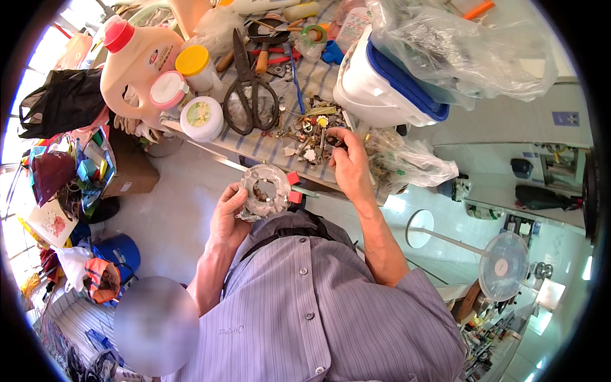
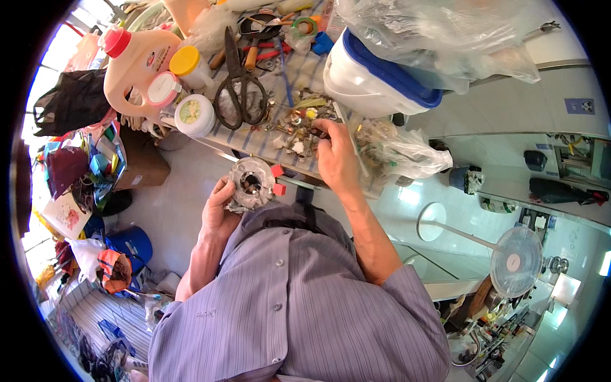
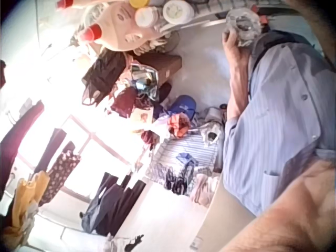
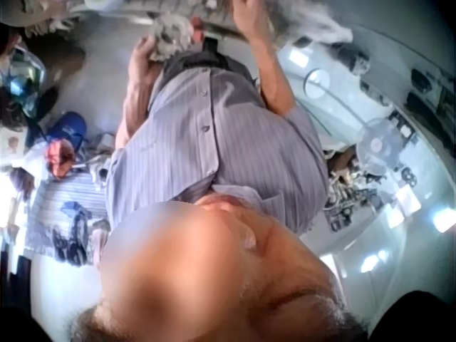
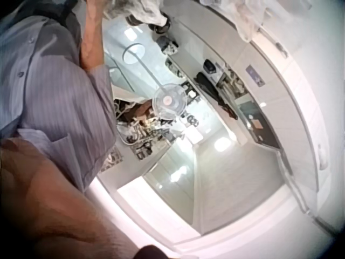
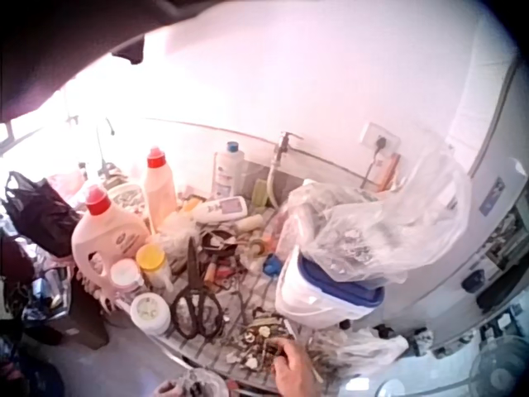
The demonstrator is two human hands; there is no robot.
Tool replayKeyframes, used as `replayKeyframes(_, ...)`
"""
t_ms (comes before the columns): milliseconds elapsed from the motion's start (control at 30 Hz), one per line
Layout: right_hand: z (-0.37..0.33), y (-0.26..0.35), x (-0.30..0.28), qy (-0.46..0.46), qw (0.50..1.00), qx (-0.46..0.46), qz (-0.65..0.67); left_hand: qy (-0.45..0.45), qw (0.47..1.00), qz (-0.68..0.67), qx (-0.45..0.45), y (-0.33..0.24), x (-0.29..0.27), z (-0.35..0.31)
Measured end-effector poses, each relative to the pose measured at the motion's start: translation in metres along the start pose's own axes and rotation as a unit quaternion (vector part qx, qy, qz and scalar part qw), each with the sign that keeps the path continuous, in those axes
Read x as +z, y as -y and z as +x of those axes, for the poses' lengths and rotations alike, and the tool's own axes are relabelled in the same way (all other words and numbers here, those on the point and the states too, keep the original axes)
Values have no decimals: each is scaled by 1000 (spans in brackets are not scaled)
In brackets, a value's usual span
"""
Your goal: The person is assembling a mechanical component by hand. They pick up small metal pieces and a spring from a cluttered counter and place them into a circular metal housing. They hold the housing in one hand while using the other to position the internal parts.
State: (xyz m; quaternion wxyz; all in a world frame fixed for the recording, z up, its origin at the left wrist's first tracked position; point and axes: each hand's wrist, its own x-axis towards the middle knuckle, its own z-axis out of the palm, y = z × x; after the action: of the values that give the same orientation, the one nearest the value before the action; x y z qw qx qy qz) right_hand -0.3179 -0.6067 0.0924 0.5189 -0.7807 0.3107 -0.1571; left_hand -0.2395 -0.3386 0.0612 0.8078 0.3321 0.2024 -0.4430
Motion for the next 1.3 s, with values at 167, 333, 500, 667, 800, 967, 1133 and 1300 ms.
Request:
replayKeyframes(167, 2, 6, 5, 26, 994, -85, -58, 2, 1000, -11, 5, 0, -10, 0)
replayKeyframes(333, 8, 8, 10, 108, 939, -224, -236, 0, 1000, -12, 12, 0, -12, -3)
replayKeyframes(500, 16, 8, 16, 137, 849, -344, -377, 0, 1000, -12, 16, -2, -14, -4)
replayKeyframes(667, 32, 13, 17, 197, 808, -372, -411, 7, 1000, -19, 20, -4, -15, -6)
replayKeyframes(800, 37, 7, 8, 160, 876, -314, -331, 0, 999, -31, 24, -7, -9, -9)
replayKeyframes(967, 31, 11, -11, 115, 975, -144, -121, -12, 999, -25, 31, -11, -4, -10)
replayKeyframes(1133, 25, 6, -19, 142, 896, 31, 420, -1, 999, -16, 28, -10, -8, -5)
replayKeyframes(1300, 19, 28, -27, 159, 858, 60, 485, 20, 1000, -13, 20, -9, -3, 1)
